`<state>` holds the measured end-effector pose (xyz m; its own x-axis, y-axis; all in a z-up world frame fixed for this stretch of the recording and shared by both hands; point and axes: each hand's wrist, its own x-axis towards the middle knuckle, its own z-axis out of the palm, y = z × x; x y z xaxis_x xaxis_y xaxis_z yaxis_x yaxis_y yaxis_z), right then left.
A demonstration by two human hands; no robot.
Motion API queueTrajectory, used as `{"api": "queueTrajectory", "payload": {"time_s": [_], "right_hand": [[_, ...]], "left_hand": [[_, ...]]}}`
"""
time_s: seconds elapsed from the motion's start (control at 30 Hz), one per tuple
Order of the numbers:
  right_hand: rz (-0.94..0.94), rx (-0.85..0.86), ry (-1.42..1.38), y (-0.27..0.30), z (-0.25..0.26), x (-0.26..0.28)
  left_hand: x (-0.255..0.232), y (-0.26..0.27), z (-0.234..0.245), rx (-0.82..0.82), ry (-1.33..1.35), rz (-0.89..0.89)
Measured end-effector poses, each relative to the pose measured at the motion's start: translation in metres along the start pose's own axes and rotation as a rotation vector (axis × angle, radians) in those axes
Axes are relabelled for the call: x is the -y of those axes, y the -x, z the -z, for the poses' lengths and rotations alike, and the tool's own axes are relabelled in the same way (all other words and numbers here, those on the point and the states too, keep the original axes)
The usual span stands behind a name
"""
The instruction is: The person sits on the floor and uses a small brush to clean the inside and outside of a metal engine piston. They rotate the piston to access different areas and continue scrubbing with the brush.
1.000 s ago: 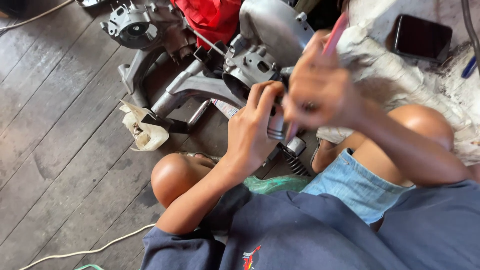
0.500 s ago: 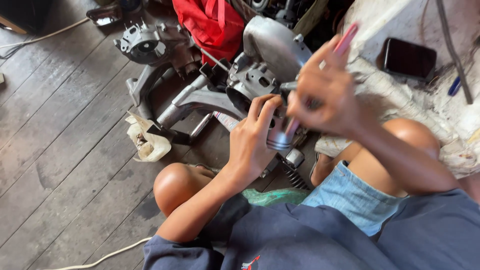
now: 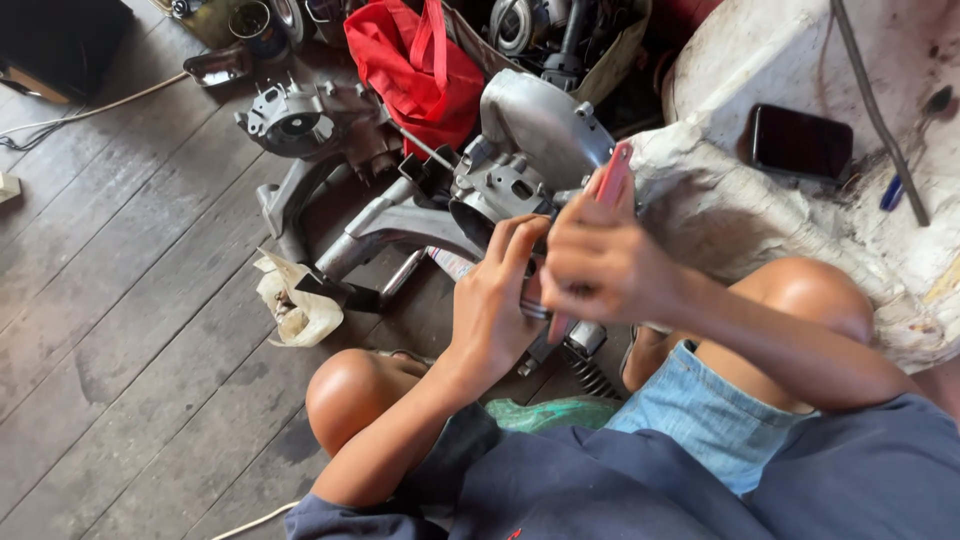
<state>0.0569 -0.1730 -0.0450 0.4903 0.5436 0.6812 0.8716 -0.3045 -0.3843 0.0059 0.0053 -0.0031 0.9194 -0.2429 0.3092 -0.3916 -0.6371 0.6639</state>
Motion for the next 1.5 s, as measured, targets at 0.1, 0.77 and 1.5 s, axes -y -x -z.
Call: {"api": "queueTrajectory", "payload": {"time_s": [0.1,0.77,1.5], "right_hand": [[-0.068,-0.114,0.002,-0.046,0.047,-0.001],[0.013,-0.035,0.028,-0.046,0.038,0.024],[-0.219,-0.114,0.027,-0.038,0.053,-0.008]], "left_hand": [[0.002,0.000,-0.004,0.026,0.083,0.054],[0.000,-0.003,-0.004,0.234,0.075,0.178],[0.002,0.001,-0.010,0.070,0.142,0.051]]}}
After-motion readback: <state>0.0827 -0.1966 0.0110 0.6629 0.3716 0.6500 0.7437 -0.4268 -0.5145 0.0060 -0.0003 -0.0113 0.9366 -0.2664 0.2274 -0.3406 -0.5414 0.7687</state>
